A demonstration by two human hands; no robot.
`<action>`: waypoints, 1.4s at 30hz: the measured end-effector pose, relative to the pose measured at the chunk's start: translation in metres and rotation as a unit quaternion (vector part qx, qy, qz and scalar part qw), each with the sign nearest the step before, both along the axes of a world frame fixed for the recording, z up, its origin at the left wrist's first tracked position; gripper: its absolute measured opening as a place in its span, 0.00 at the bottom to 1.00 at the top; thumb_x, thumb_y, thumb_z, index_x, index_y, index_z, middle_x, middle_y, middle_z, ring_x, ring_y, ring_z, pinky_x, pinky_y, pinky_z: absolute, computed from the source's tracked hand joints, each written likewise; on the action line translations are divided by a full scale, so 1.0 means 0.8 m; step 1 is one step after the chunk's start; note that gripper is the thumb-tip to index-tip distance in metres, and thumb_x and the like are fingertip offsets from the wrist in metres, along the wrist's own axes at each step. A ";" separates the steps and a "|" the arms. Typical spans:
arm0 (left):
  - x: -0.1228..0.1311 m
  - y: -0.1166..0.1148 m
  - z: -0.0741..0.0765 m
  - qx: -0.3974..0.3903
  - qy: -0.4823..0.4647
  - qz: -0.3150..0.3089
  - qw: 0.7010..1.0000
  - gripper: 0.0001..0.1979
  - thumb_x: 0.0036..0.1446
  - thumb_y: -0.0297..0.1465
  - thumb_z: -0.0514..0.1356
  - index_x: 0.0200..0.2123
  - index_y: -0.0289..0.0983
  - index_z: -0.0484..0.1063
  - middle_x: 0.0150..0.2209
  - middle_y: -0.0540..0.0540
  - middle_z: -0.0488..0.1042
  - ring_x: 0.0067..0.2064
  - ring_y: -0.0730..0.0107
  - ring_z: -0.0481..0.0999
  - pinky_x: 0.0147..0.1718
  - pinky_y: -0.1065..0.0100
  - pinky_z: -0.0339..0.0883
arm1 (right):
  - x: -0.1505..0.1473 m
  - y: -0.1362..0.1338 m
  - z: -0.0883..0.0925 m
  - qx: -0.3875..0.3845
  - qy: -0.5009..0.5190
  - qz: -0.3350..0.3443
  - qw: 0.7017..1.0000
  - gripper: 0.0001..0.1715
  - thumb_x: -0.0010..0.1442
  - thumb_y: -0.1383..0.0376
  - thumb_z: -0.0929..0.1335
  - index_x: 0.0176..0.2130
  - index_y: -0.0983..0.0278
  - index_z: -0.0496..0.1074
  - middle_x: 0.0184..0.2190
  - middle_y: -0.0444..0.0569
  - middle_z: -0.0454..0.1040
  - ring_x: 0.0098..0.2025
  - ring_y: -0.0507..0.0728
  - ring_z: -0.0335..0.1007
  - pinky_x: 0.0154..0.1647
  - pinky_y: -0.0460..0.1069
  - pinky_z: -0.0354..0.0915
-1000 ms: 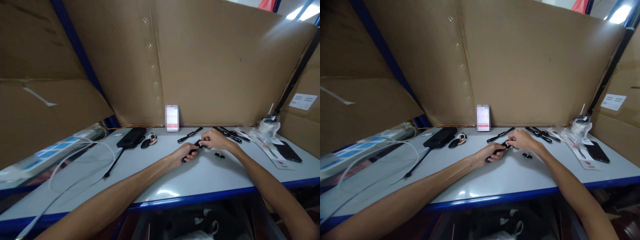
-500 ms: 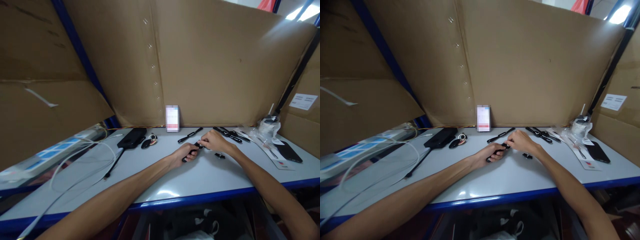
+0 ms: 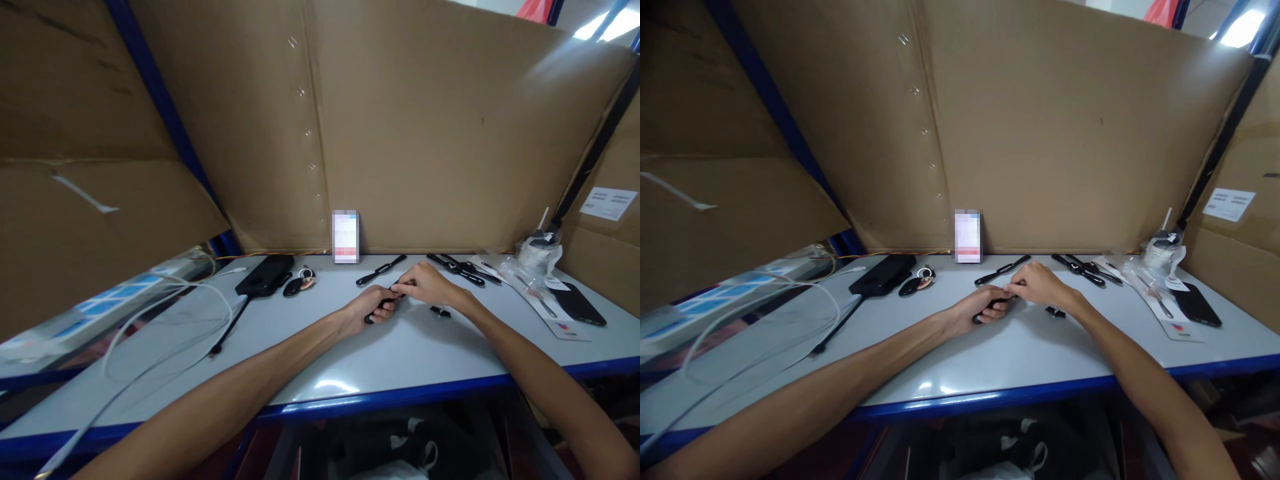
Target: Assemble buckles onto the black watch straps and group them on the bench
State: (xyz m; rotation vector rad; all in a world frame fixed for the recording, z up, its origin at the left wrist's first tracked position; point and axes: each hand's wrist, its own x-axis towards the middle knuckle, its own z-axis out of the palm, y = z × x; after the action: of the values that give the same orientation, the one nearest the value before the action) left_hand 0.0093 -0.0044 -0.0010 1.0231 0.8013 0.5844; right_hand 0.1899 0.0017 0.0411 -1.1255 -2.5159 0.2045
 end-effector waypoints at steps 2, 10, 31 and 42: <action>0.000 0.001 -0.001 0.000 -0.001 -0.002 1.000 0.08 0.56 0.27 0.55 0.27 0.37 0.58 0.19 0.58 0.53 0.15 0.85 0.46 0.13 0.78 0.34 | 0.000 0.000 0.001 0.001 0.010 0.007 1.000 0.23 0.64 0.59 0.64 0.22 0.66 0.71 0.17 0.40 0.57 0.24 0.48 0.45 0.27 0.47 0.42; -0.001 0.001 -0.001 0.002 0.010 -0.002 1.000 0.07 0.57 0.27 0.54 0.27 0.37 0.58 0.19 0.58 0.53 0.15 0.84 0.46 0.13 0.77 0.35 | 0.002 0.001 0.000 0.045 -0.027 -0.050 0.997 0.24 0.64 0.59 0.66 0.20 0.66 0.69 0.16 0.40 0.56 0.23 0.49 0.43 0.27 0.48 0.41; -0.001 0.000 0.001 -0.008 0.004 0.001 1.000 0.08 0.58 0.26 0.52 0.26 0.37 0.58 0.19 0.57 0.53 0.15 0.84 0.45 0.13 0.78 0.34 | 0.005 0.006 0.000 0.044 -0.032 -0.074 0.996 0.21 0.64 0.58 0.66 0.24 0.66 0.75 0.20 0.44 0.68 0.24 0.50 0.54 0.29 0.47 0.46; -0.009 0.010 0.000 -0.056 -0.037 -0.072 0.995 0.05 0.59 0.28 0.54 0.30 0.34 0.63 0.19 0.58 0.53 0.15 0.84 0.44 0.11 0.78 0.35 | 0.046 0.033 -0.001 -0.030 -0.060 0.002 0.998 0.31 0.49 0.53 0.77 0.51 0.62 0.77 0.50 0.54 0.76 0.52 0.64 0.69 0.52 0.53 0.60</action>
State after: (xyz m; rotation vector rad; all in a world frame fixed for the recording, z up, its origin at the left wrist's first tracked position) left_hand 0.0023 0.0036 -0.0011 0.9432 0.6814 0.4469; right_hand 0.2263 0.0281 0.0404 -1.1893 -2.6341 0.2208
